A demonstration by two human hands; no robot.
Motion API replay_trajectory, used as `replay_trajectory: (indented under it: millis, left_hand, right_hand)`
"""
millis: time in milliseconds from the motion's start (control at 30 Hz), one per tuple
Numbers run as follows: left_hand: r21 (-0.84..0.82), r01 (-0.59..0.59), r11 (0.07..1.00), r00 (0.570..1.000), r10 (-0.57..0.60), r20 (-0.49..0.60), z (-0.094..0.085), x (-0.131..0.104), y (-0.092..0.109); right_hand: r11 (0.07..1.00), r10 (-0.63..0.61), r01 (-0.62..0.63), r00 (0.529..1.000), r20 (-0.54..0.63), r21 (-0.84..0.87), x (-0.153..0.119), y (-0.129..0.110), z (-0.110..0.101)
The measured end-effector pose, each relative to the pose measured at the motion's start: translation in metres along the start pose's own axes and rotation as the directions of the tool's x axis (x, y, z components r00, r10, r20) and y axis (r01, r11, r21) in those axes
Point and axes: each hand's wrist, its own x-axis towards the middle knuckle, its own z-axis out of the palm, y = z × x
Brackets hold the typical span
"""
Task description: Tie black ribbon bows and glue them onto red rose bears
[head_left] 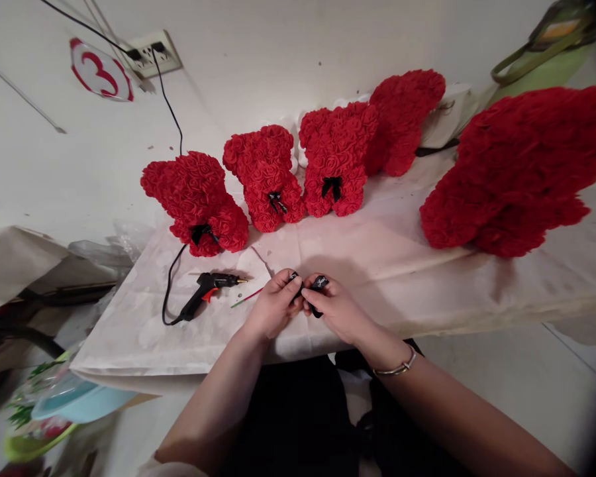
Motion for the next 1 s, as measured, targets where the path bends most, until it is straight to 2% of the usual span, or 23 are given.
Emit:
replay_trajectory:
  millis: [167, 600, 767, 1000]
  left_hand:
    - [0.034, 0.041, 0.999, 0.999, -0.041, 0.01, 0.0014, 0.0004, -0.0001]
    - [-0.024, 0.07, 0.997, 0.997, -0.071, -0.042, 0.0037, -0.0016, -0.0004]
    - [-0.056, 0.039, 0.998, 0.997, -0.042, -0.058, 0.0021, -0.0016, -0.0015]
    - [-0.105, 0.035, 0.994, 0.999, -0.037, -0.019, -0.0036, 0.0021, -0.0015]
  right_hand:
    - [0.997, 0.008, -0.005, 0.999, 0.038, -0.078, -0.0024, -0.0048, -0.0012]
    - [0.983, -0.016, 0.014, 1.0, -0.006, -0.181, -0.0014, -0.0067, 0.0025]
    - [0.99, -0.002, 0.0, 1.0, -0.01, -0.138, -0.0043, -0.0053, -0.0005]
    - [0.998, 0.049, -0.047, 0.998, -0.035, 0.033, -0.0023, -0.0066, -0.001]
